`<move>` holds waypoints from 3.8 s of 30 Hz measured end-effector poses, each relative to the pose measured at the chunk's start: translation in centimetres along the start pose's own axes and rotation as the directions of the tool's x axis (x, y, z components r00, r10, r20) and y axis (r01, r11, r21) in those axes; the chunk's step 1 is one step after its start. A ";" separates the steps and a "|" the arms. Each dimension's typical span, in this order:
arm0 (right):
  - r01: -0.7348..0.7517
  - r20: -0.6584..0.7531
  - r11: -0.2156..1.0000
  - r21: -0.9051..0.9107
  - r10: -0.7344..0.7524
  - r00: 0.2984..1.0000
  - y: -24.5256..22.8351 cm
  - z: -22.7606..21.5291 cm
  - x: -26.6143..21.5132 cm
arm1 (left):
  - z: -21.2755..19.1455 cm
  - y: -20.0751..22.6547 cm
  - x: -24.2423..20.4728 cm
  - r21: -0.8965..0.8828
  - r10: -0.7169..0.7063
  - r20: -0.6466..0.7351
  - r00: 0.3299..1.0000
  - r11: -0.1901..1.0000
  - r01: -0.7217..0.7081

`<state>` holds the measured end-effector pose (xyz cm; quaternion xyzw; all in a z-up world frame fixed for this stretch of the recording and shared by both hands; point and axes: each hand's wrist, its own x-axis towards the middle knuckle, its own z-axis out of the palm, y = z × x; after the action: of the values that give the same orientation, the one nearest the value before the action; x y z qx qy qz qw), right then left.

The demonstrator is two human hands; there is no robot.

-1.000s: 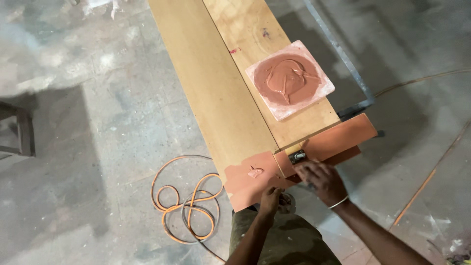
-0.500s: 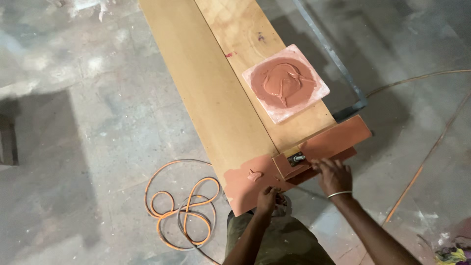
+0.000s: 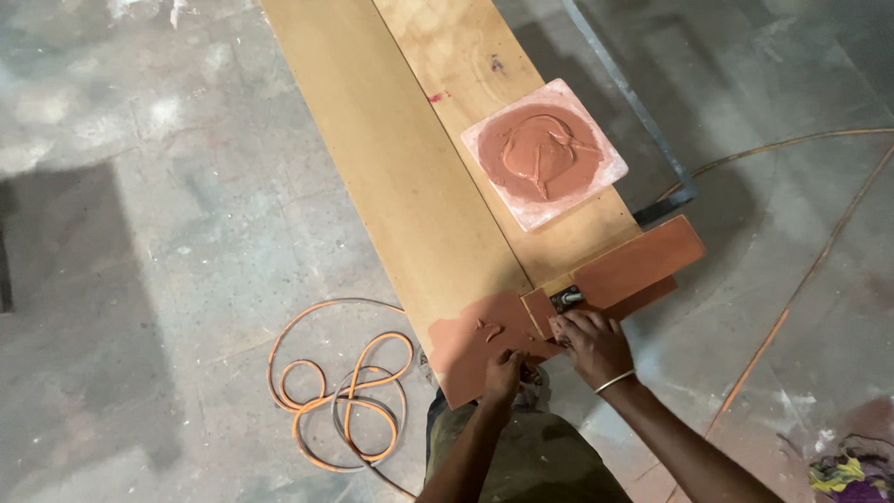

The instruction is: The person applies a reddish-brown paste to a wooden plank using a small rectangular tool. They repeatedly scoop the paste from a container and spread it along the plank's surface, smoothing it out with the tool.

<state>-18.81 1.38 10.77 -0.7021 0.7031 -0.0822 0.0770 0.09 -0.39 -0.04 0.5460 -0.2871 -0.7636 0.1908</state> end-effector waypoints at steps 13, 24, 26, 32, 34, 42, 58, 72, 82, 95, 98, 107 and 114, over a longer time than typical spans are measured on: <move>0.193 -0.090 0.981 -0.015 -0.193 0.977 1.9 -2.3 -0.7 | -0.4 0.6 -0.8 0.011 0.048 -0.013 0.999 0.999 -0.048; -0.151 0.060 0.982 -0.115 0.159 0.986 3.7 -1.6 -1.0 | 0.7 -1.5 0.0 -0.068 0.076 -0.117 0.990 0.994 -0.084; -0.214 0.096 0.967 -0.136 0.228 0.969 3.7 -2.8 0.1 | 1.0 -1.5 -0.3 -0.051 0.039 -0.138 0.990 0.998 -0.046; -0.116 0.039 0.976 -0.183 0.125 0.991 -3.3 -1.3 -0.2 | 0.6 -3.6 1.1 -0.215 0.175 -0.237 0.956 0.950 -0.227; 0.018 0.033 0.998 -0.053 -0.016 0.999 -4.6 -0.7 -1.0 | 0.1 -4.6 2.2 -0.210 0.238 -0.319 0.917 0.926 -0.314; -0.528 0.454 0.836 0.150 0.416 0.788 10.6 -3.9 1.9 | 0.0 0.8 2.0 -0.201 0.065 -0.135 0.989 0.975 -0.091; 0.880 0.164 0.408 0.245 -0.912 0.377 22.1 -6.4 13.1 | 20.4 -0.4 2.8 -0.357 0.022 -0.108 0.994 0.932 -0.059; 0.982 0.430 -0.190 0.021 -0.885 -0.181 23.9 -7.0 19.2 | 28.3 -3.9 6.7 -0.562 -0.077 -0.768 0.636 0.556 -0.612; 0.898 0.271 -0.340 0.281 -0.869 -0.414 16.1 -6.9 22.8 | 33.3 2.1 7.6 -0.570 -0.199 -0.820 0.536 0.358 -0.739; 0.705 0.181 0.033 0.709 -0.974 -0.136 10.1 -3.9 25.3 | 34.4 7.4 9.5 -0.438 -0.438 -0.836 0.331 0.168 -0.883; 0.771 0.204 0.025 0.637 -0.969 -0.137 11.5 -3.2 23.5 | 34.8 7.1 10.4 -0.443 -0.471 -0.817 0.333 0.144 -0.885; 0.969 0.613 -0.070 0.236 -0.763 -0.205 13.3 -1.4 24.2 | 34.5 6.9 12.3 -0.405 -0.480 -0.810 0.338 0.042 -0.913; 0.972 0.561 -0.219 0.082 -0.796 -0.227 12.0 -4.2 24.3 | 36.0 5.8 11.5 -0.365 -0.502 -0.808 0.307 0.018 -0.931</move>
<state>-31.53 -22.83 12.37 -0.9752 -0.1157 0.1884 -0.0099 -37.84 -3.48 3.96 0.4748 0.3491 -0.2050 0.7815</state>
